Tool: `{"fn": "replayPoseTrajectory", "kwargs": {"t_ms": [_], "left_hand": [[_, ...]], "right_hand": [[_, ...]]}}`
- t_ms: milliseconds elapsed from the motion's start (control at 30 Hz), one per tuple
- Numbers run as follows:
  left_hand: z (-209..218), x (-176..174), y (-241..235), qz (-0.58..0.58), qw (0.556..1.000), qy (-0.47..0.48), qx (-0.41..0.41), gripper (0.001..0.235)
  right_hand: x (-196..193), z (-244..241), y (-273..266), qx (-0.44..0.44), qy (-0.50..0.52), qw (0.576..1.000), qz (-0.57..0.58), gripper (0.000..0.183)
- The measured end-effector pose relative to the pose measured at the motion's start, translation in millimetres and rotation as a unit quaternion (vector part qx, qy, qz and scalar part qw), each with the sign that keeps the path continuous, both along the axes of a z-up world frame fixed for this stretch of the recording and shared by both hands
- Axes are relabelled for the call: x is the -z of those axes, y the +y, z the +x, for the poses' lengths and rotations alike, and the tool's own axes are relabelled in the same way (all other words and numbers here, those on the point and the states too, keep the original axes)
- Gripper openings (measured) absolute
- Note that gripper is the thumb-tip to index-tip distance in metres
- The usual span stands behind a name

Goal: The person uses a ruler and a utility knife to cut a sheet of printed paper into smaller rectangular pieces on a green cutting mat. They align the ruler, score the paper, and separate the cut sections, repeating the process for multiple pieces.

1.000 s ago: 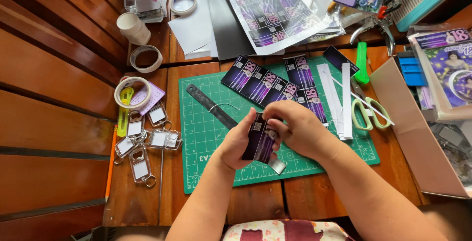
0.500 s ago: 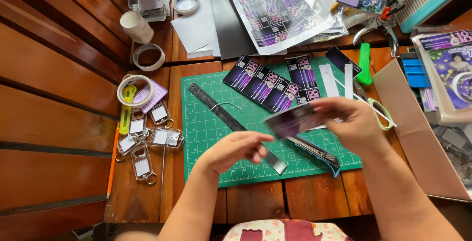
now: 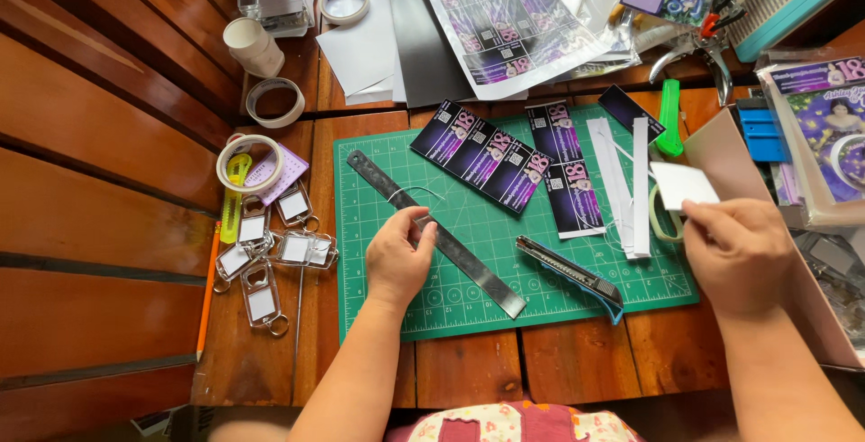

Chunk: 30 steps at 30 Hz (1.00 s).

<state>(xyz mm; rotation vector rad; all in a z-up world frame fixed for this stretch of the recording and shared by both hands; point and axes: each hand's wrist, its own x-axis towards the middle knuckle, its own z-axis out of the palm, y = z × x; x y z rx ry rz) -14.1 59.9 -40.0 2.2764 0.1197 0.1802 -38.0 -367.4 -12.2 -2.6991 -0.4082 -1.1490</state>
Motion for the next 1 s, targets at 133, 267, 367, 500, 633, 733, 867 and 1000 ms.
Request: {"fn": "replayPoseTrajectory", "kwargs": {"t_ms": [133, 267, 367, 500, 633, 733, 867, 1000], "left_hand": [[1.6, -0.5, -2.5, 0.030, 1.000, 0.006, 0.007, 0.026], [1.3, -4.3, -4.7, 0.049, 0.999, -0.005, 0.004, 0.020], [1.2, -4.6, -4.9, 0.054, 0.999, -0.006, 0.004, 0.018], [1.1, -3.1, -6.4, 0.076, 0.997, -0.013, 0.006, 0.015], [2.1, 2.1, -5.8, 0.078, 0.997, -0.008, 0.002, 0.013], [3.0, 15.4, -4.2, 0.099, 0.993, -0.063, -0.013, 0.014], [4.7, 14.5, -3.6, 0.097, 0.993, -0.062, -0.016, 0.013], [4.1, 15.4, -4.1, 0.096, 0.993, -0.064, -0.017, 0.014]], "right_hand": [[20.2, -11.1, -2.7, 0.013, 0.024, 0.999, 0.026, 0.027], [45.9, -14.9, -10.3, 0.048, 0.043, 0.998, 0.019, 0.025], [47.0, -17.5, -6.6, 0.047, 0.035, 0.998, 0.032, 0.028], [42.8, -20.1, 4.6, 0.031, 0.007, 0.995, 0.094, 0.028], [13.3, -24.8, 55.4, 0.018, 0.095, 0.981, 0.170, 0.023], [2.6, -35.2, 93.8, -0.006, 0.166, 0.964, 0.206, 0.014], [2.9, -47.9, 110.9, 0.031, 0.323, 0.935, 0.143, 0.033], [15.9, -45.2, 111.3, 0.060, 0.371, 0.923, 0.084, 0.040]]}}
